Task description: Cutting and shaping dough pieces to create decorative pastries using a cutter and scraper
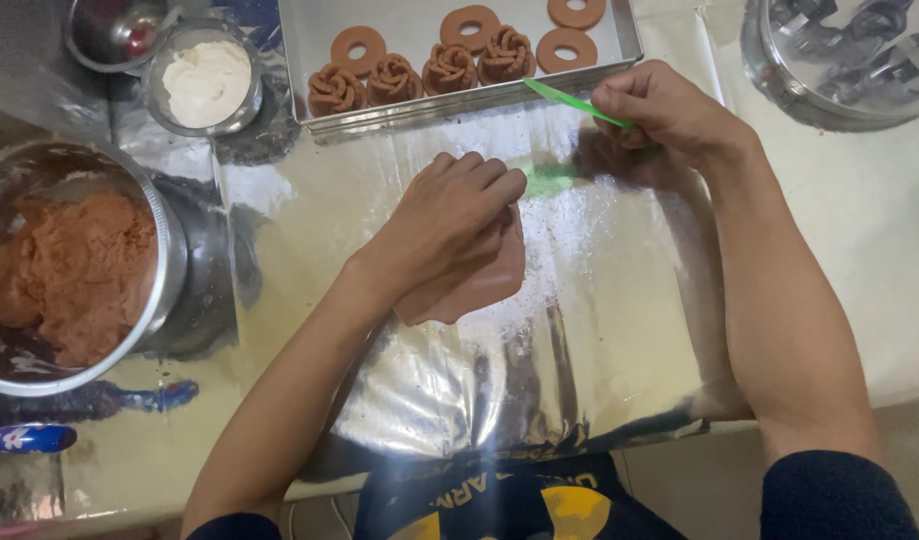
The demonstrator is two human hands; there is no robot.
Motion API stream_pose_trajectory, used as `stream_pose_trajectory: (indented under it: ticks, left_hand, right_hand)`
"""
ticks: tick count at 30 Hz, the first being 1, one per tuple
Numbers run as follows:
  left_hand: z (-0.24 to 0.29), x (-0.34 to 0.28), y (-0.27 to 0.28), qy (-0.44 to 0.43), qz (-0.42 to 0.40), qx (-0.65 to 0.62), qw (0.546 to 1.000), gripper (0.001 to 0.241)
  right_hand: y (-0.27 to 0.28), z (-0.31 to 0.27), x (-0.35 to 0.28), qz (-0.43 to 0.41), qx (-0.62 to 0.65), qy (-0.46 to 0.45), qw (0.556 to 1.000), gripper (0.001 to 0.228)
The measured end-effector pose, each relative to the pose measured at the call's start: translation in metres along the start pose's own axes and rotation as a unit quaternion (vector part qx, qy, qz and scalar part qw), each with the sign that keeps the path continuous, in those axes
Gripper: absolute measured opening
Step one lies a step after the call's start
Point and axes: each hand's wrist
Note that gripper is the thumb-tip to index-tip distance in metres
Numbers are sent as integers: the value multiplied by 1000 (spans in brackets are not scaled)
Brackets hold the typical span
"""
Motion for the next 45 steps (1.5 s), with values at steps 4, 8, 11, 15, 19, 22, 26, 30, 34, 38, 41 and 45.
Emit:
stream_pose_trajectory:
  ticks: [4,8,11,15,19,22,26,30,34,38,41,45]
  left_hand:
    - [0,-1,3,-13,1,-9,1000,19]
    - [-2,-3,6,-13,1,-51,999,23]
    - [-4,-5,15,-22,5,-126,992,26]
    - [-5,-8,27,-8,7,-250,968,22]
    - [-4,-12,30,20,-20,-256,966,18]
    - [-4,-14,26,12,-14,-231,973,21]
    - [-3,-14,25,9,-13,-175,984,24]
    - [-2,-16,28,36,-11,-216,976,21]
    - [-3,-18,32,66,-19,-252,965,23]
    - [0,-18,43,121,5,-371,921,23]
    - [0,-22,46,134,46,-450,882,24]
    - [-4,-37,54,162,86,-427,886,27]
  right_hand:
    - [3,5,2,-1,7,-3,1000,53]
    - [1,0,0,-9,6,1,1000,50]
    - [-1,-3,-1,-9,7,-5,1000,49]
    - [-1,-3,-1,-6,-4,-5,1000,51]
    - [0,-2,-1,-3,-8,-3,1000,51]
    - [-1,-2,-1,-6,-13,-7,1000,49]
    - [-1,-3,-1,-4,-17,-9,1000,51]
    - [2,2,1,-17,-8,5,1000,50]
    - [1,1,0,0,-19,-7,1000,50]
    - [0,-2,0,-2,-23,-4,1000,51]
    - [0,-1,1,-7,-13,-3,1000,52]
    - [0,-1,0,-4,-27,-7,1000,52]
Point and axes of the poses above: each hand's wrist, its own x-axis towards the middle knuckle, its own y-axis out of the back of the hand, z = x × y, and after that the axes turned 4 degrees about -z, right-handed
